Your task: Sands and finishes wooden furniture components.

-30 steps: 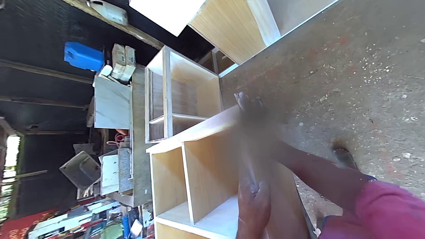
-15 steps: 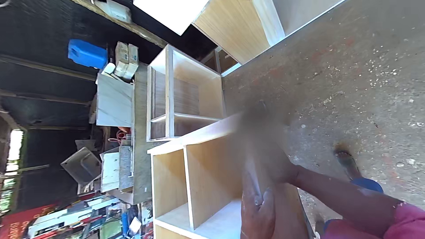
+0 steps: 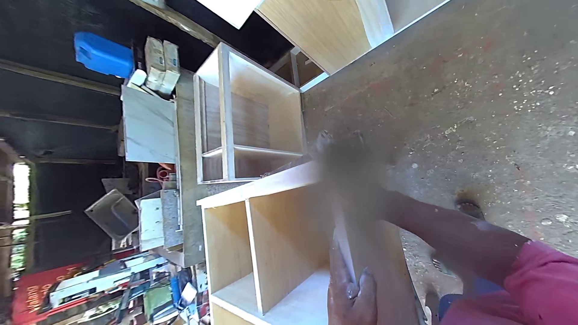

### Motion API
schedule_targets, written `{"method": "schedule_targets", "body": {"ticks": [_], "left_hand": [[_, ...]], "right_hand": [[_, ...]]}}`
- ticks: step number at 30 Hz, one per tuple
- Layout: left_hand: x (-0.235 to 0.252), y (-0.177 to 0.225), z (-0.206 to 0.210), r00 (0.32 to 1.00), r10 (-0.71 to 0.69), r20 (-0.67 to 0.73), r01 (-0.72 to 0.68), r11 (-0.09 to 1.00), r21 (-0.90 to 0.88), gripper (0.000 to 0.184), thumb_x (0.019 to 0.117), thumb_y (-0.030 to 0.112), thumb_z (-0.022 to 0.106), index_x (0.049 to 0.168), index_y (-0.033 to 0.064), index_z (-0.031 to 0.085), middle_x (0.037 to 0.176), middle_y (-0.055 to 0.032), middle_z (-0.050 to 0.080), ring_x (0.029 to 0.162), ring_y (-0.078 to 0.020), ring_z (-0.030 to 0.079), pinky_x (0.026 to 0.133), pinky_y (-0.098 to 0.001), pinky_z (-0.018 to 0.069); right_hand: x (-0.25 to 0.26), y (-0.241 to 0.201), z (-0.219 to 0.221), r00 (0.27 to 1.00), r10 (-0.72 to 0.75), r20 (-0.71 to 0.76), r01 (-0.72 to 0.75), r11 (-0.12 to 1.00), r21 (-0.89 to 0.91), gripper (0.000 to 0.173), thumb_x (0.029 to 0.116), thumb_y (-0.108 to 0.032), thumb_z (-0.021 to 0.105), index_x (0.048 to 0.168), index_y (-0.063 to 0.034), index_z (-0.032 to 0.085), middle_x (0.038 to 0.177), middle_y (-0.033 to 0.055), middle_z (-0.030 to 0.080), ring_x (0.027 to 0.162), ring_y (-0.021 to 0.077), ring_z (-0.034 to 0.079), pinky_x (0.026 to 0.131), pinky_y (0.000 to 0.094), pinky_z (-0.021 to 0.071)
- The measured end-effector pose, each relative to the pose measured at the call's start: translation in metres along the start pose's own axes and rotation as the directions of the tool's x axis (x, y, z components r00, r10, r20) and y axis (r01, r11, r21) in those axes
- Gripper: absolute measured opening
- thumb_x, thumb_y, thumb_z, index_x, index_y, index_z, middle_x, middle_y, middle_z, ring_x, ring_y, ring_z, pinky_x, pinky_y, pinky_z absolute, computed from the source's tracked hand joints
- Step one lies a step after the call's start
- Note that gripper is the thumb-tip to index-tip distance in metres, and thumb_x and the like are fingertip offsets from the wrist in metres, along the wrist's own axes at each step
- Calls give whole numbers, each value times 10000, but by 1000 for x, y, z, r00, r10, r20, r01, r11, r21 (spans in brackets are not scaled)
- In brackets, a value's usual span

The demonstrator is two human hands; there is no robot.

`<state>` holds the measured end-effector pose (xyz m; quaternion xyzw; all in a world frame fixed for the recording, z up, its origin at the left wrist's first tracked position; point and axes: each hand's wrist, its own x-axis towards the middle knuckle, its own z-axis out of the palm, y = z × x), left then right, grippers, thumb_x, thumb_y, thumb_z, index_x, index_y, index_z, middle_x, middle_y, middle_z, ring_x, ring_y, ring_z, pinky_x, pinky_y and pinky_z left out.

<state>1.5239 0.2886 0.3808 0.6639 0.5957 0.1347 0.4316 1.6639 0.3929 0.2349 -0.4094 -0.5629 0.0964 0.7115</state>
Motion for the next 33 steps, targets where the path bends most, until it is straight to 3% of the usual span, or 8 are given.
{"method": "schedule_targets", "body": {"ticks": [4, 9, 11, 14, 20, 25, 30, 33], "left_hand": [[1, -1, 1, 1000, 27, 6, -27, 999, -28, 849, 851, -62, 587, 1586, -78, 163, 1556, -195, 429, 1333, -70, 541, 1065, -234, 491], [-1, -1, 0, 1000, 15, 2, -15, 1000, -14, 850, 846, -56, 598, 1583, -76, 175, 1549, -186, 436, 1320, -56, 544, 1053, -221, 494], [-2, -1, -1, 1000, 5, 10, -5, 1000, -22, 839, 855, -59, 594, 1580, -79, 171, 1541, -187, 442, 1305, -57, 557, 1044, -223, 502], [-3, -2, -2, 1000, 13, 11, -13, 1000, -21, 843, 856, -60, 591, 1579, -89, 159, 1539, -201, 439, 1305, -58, 557, 1043, -223, 503], [-3, -4, -1, 1000, 25, -2, -25, 999, -25, 841, 849, -79, 597, 1575, -89, 172, 1537, -184, 447, 1293, -52, 568, 1033, -228, 516], [-1, -3, 0, 999, 38, 0, -38, 999, -33, 843, 850, -86, 590, 1576, -92, 161, 1544, -190, 438, 1307, -49, 553, 1047, -218, 499], [-1, -1, 1, 999, 46, -7, -47, 998, -36, 842, 844, -97, 588, 1569, -103, 160, 1546, -180, 434, 1305, -25, 548, 1043, -208, 500], [0, -3, -1, 999, 54, 3, -54, 998, -39, 848, 846, -96, 589, 1567, -115, 144, 1550, -197, 422, 1317, -43, 542, 1059, -222, 493]], "right_hand": [[-87, 17, -2, 980, 186, 72, -184, 983, -23, 673, 1095, -478, 135, 1592, -73, 340, 1659, 111, 327, 1569, 259, 210, 1299, 505, 122], [-5, 4, -1, 1000, -1, 4, 1, 1000, -7, 751, 1070, -526, 136, 1477, -20, 513, 1588, 165, 433, 1534, 299, 295, 1277, 526, 154], [-26, 12, -3, 999, -10, 32, 10, 1000, 2, 741, 1075, -520, 120, 1500, -34, 484, 1606, 138, 415, 1545, 285, 271, 1287, 518, 148], [-103, 27, -4, 975, 191, 110, -186, 981, -49, 731, 1081, -524, 100, 1594, -51, 318, 1665, 126, 307, 1574, 261, 188, 1304, 488, 102], [-22, 20, -2, 1000, -16, 19, 15, 1000, 19, 765, 1064, -537, 115, 1485, -28, 500, 1593, 152, 429, 1535, 290, 294, 1280, 536, 153], [-109, 47, -13, 968, 224, 117, -218, 974, -61, 720, 1085, -515, 138, 1555, -37, 399, 1638, 155, 353, 1564, 265, 225, 1292, 492, 129], [-24, 26, -5, 1000, -6, 10, 6, 999, 32, 784, 1060, -576, 127, 1490, -35, 496, 1586, 156, 440, 1536, 295, 291, 1277, 520, 152], [-66, 40, -6, 996, 68, 61, -69, 998, 13, 746, 1075, -547, 125, 1536, -48, 434, 1618, 131, 398, 1552, 275, 256, 1294, 513, 129]]}}
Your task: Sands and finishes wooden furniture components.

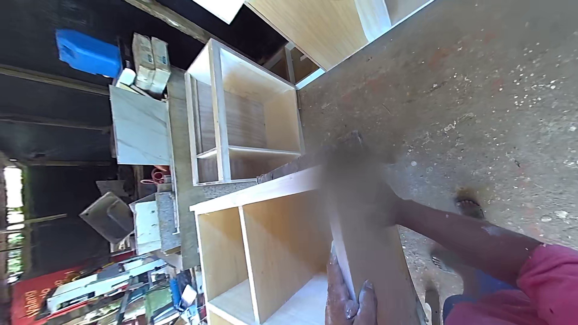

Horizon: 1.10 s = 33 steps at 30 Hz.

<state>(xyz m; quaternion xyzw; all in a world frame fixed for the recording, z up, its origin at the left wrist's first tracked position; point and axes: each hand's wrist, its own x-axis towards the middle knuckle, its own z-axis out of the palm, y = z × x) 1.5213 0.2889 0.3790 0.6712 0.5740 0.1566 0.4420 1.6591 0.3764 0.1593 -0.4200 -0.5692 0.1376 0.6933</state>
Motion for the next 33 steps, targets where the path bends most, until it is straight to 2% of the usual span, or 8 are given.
{"method": "schedule_targets", "body": {"ticks": [3, 7, 12, 17, 22, 27, 31, 33], "left_hand": [[2, 1, 1, 1000, -2, -1, 2, 1000, -11, 850, 843, -98, 584, 1567, -112, 138, 1538, -195, 437, 1313, -50, 549, 1053, -226, 500], [0, 1, 1, 1000, -10, -3, 10, 1000, -19, 845, 846, -95, 587, 1568, -107, 148, 1543, -176, 439, 1302, -34, 554, 1044, -220, 507], [0, 0, 0, 1000, -23, 1, 23, 1000, 2, 853, 854, -70, 595, 1581, -85, 151, 1551, -184, 432, 1313, -55, 553, 1050, -235, 506], [-1, 2, 1, 999, -32, -6, 32, 999, 7, 850, 849, -82, 591, 1577, -94, 152, 1556, -184, 425, 1324, -48, 540, 1058, -222, 495], [-1, 0, 2, 1000, -28, -11, 28, 1000, -2, 842, 853, -73, 590, 1580, -81, 165, 1539, -175, 453, 1306, -61, 561, 1046, -239, 511], [-2, 2, 1, 999, -40, -12, 40, 999, 24, 843, 858, -66, 592, 1580, -86, 158, 1544, -178, 443, 1308, -48, 554, 1049, -226, 503], [-3, 1, 1, 999, -34, -5, 35, 999, 11, 827, 859, -68, 589, 1576, -78, 177, 1506, -167, 491, 1267, -60, 592, 1017, -243, 536], [1, 3, 1, 999, -40, -4, 40, 999, 11, 834, 859, -67, 586, 1581, -76, 168, 1523, -172, 468, 1288, -60, 574, 1034, -238, 520]], "right_hand": [[-15, -4, 4, 996, 93, -6, -93, 996, -2, 743, 1082, -536, 143, 1554, -21, 399, 1632, 181, 353, 1560, 306, 226, 1289, 526, 118], [54, -32, 3, 995, -71, -76, 74, 997, 31, 781, 1062, -563, 128, 1488, -30, 507, 1601, 147, 421, 1543, 296, 272, 1279, 537, 129], [-22, -27, 4, 999, 39, 23, -39, 999, -12, 713, 1083, -527, 101, 1586, -84, 345, 1651, 103, 347, 1568, 253, 211, 1297, 502, 116], [57, -40, 4, 997, -51, -60, 51, 999, 1, 791, 1060, -553, 101, 1523, -14, 447, 1627, 150, 376, 1555, 299, 239, 1286, 530, 121], [-20, -38, 5, 999, 39, 30, -39, 999, 2, 711, 1079, -538, 106, 1592, -103, 337, 1656, 82, 342, 1569, 240, 209, 1291, 521, 117], [56, -42, 4, 997, -58, -56, 59, 998, 12, 763, 1061, -536, 132, 1518, -20, 458, 1627, 146, 378, 1560, 297, 224, 1284, 554, 91], [-25, -34, 4, 999, 34, 30, -34, 999, -10, 721, 1075, -549, 103, 1597, -102, 323, 1656, 94, 338, 1570, 257, 205, 1296, 525, 117], [-10, -30, 1, 999, 22, 35, -20, 998, -55, 717, 1081, -535, 110, 1565, -83, 387, 1625, 123, 390, 1552, 273, 261, 1278, 534, 155]]}}
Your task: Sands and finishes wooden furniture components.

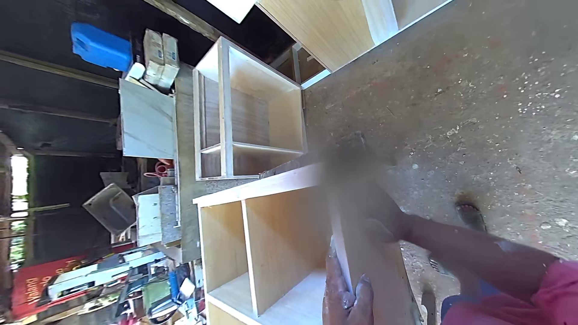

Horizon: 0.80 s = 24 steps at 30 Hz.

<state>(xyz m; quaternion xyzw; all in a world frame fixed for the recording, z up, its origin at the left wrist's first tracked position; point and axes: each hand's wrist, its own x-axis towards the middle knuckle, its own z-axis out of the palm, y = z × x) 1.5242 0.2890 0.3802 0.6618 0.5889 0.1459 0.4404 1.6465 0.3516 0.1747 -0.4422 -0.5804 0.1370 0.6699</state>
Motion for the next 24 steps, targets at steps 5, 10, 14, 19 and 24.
{"method": "schedule_targets", "body": {"ticks": [5, 10, 14, 19, 24], "left_hand": [[-3, -2, -2, 1000, 10, -6, -10, 1000, 7, 837, 861, -72, 595, 1578, -89, 163, 1536, -177, 454, 1293, -46, 566, 1040, -226, 512], [1, -1, -2, 1000, 28, -1, -28, 1000, 10, 845, 844, -85, 595, 1565, -108, 154, 1531, -188, 448, 1301, -46, 557, 1051, -224, 502], [-1, -2, -1, 999, 37, -16, -36, 999, 14, 840, 832, -89, 601, 1554, -117, 174, 1523, -171, 458, 1289, -29, 560, 1046, -220, 505], [-3, -2, -2, 1000, 26, -5, -26, 999, 19, 838, 840, -90, 599, 1560, -105, 169, 1535, -165, 448, 1301, -36, 551, 1055, -227, 499], [-4, -3, -1, 999, 28, -16, -27, 999, 30, 847, 847, -77, 606, 1562, -109, 152, 1554, -178, 421, 1322, -21, 530, 1069, -212, 482]], "right_hand": [[66, 5, -8, 988, -146, -46, 148, 988, 42, 757, 1059, -547, 134, 1490, -49, 505, 1592, 134, 438, 1534, 285, 294, 1280, 536, 137], [-23, 31, 5, 985, 171, 2, -171, 984, 45, 765, 1079, -551, 129, 1568, -13, 364, 1653, 176, 310, 1571, 289, 191, 1293, 513, 109], [49, 1, 1, 994, 2, -113, 10, 995, 101, 784, 1067, -577, 132, 1502, -32, 491, 1614, 152, 399, 1552, 292, 250, 1280, 547, 108], [-47, 20, 17, 933, 358, -41, -353, 931, 97, 719, 1085, -517, 127, 1597, -53, 323, 1677, 108, 284, 1573, 248, 188, 1291, 536, 117], [33, -5, 6, 985, 89, -150, -68, 987, 144, 744, 1083, -548, 163, 1496, -25, 496, 1608, 153, 407, 1549, 275, 259, 1285, 507, 130]]}}
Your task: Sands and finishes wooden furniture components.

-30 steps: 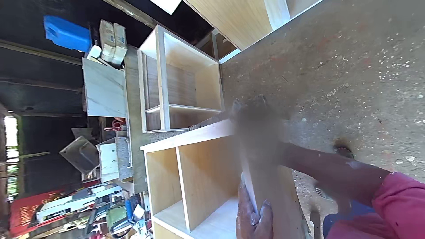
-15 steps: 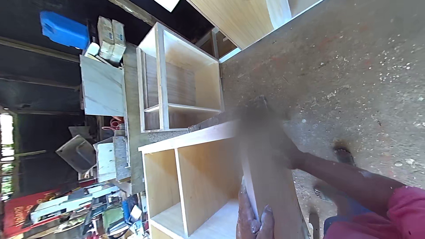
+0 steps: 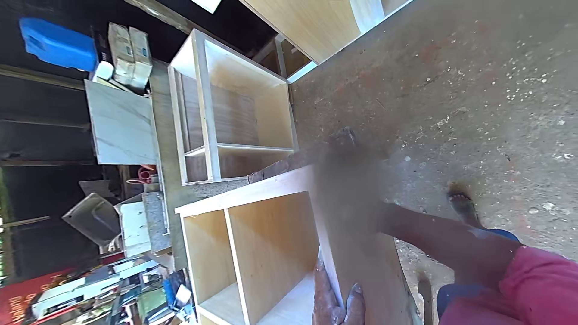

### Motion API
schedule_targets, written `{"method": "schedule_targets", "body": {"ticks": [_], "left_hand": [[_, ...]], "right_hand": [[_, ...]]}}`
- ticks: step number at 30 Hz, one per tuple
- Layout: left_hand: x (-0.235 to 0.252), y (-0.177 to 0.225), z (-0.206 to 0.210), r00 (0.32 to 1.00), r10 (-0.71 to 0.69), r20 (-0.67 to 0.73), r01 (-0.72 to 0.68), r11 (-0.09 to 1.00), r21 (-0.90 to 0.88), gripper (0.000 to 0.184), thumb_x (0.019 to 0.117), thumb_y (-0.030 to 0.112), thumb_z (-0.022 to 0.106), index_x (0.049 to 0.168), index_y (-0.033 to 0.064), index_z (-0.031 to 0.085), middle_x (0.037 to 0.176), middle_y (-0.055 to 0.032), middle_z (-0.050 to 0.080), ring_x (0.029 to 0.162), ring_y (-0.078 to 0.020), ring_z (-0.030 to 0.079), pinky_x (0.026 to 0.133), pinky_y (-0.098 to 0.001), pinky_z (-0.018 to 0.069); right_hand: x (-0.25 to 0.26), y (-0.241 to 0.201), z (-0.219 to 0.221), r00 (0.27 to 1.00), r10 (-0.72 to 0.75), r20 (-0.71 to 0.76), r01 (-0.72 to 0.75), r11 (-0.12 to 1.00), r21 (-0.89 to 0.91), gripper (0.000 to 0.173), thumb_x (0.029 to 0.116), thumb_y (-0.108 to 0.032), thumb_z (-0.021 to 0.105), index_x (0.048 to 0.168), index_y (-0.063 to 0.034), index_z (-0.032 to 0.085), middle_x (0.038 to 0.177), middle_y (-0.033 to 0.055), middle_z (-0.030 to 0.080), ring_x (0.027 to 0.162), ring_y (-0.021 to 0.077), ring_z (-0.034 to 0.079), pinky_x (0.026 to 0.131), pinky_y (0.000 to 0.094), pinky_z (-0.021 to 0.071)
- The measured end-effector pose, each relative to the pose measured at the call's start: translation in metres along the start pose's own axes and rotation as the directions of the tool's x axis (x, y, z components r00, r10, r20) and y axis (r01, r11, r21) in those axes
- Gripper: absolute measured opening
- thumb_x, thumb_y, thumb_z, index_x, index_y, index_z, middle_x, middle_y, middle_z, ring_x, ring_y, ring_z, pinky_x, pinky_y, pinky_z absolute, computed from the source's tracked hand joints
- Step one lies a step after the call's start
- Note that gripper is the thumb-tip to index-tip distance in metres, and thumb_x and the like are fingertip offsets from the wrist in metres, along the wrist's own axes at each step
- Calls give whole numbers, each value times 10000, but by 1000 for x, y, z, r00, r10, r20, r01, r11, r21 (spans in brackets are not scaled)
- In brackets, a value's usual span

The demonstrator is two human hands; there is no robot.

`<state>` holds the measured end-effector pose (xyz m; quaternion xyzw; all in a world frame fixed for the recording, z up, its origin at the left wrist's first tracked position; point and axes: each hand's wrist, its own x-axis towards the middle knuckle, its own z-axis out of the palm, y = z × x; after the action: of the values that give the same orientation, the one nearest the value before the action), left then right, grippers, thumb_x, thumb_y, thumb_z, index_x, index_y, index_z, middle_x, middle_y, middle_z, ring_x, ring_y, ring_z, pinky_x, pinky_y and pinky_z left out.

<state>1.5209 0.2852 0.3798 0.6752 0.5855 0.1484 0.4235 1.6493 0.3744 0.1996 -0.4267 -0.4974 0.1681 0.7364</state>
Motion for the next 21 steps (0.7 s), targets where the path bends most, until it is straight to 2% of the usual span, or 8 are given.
{"method": "schedule_targets", "body": {"ticks": [2, 6, 8, 12, 14, 17, 19, 21], "left_hand": [[-1, 1, -1, 1000, -4, 5, 4, 1000, -4, 848, 841, -86, 604, 1562, -104, 158, 1549, -168, 429, 1313, -26, 538, 1062, -217, 490], [1, 1, -1, 1000, 9, 19, -9, 1000, -15, 850, 841, -92, 592, 1569, -86, 154, 1549, -157, 429, 1306, -42, 549, 1050, -228, 503], [1, 1, -2, 1000, 13, 13, -13, 1000, 2, 853, 843, -83, 594, 1566, -100, 143, 1557, -175, 410, 1318, -37, 534, 1057, -217, 491], [-1, -1, -3, 1000, 12, 2, -12, 999, 35, 839, 848, -52, 602, 1560, -105, 161, 1543, -185, 423, 1323, -42, 528, 1070, -218, 481], [3, 0, -2, 1000, 7, -4, -7, 999, 42, 849, 842, -64, 602, 1565, -100, 160, 1541, -192, 424, 1311, -42, 539, 1057, -212, 487], [3, 0, -1, 1000, 4, -3, -4, 1000, 23, 855, 841, -74, 592, 1576, -88, 154, 1549, -191, 415, 1316, -61, 540, 1048, -218, 496], [3, 0, -2, 1000, 16, 7, -17, 1000, 5, 857, 840, -79, 593, 1576, -81, 155, 1555, -182, 412, 1322, -63, 537, 1054, -226, 498], [5, -1, 0, 1000, 20, 0, -20, 1000, -1, 856, 840, -79, 595, 1575, -80, 156, 1547, -174, 425, 1311, -53, 547, 1043, -222, 507]], "right_hand": [[-9, 3, 0, 1000, 13, 4, -13, 1000, -12, 723, 1088, -519, 139, 1507, -41, 485, 1612, 117, 413, 1549, 257, 265, 1288, 507, 137], [-82, 23, 0, 889, 458, 1, -456, 884, -104, 675, 1096, -444, 153, 1590, -14, 319, 1678, 140, 265, 1573, 245, 195, 1286, 501, 163], [-57, -2, 10, 921, 389, -21, -388, 915, -112, 694, 1095, -429, 155, 1542, 56, 372, 1646, 226, 293, 1561, 321, 218, 1273, 523, 184], [-2, -39, 13, 993, 113, -29, -114, 993, -30, 735, 1086, -509, 139, 1508, -10, 475, 1622, 149, 385, 1552, 268, 257, 1286, 504, 149], [-33, -11, 12, 959, 272, -84, -281, 952, -125, 652, 1099, -415, 190, 1498, 17, 473, 1606, 158, 409, 1532, 259, 310, 1270, 475, 214], [-45, 0, 12, 777, 611, -149, -625, 778, -67, 609, 1084, -338, 219, 1598, -22, 305, 1684, 135, 248, 1568, 239, 205, 1273, 443, 206], [-24, -27, 18, 845, 516, -140, -530, 844, -87, 616, 1092, -343, 229, 1572, 31, 328, 1668, 192, 262, 1564, 294, 211, 1270, 480, 209], [-11, -38, 14, 938, 331, -101, -343, 928, -147, 643, 1107, -419, 216, 1558, 11, 377, 1652, 166, 320, 1557, 269, 244, 1268, 492, 207]]}}
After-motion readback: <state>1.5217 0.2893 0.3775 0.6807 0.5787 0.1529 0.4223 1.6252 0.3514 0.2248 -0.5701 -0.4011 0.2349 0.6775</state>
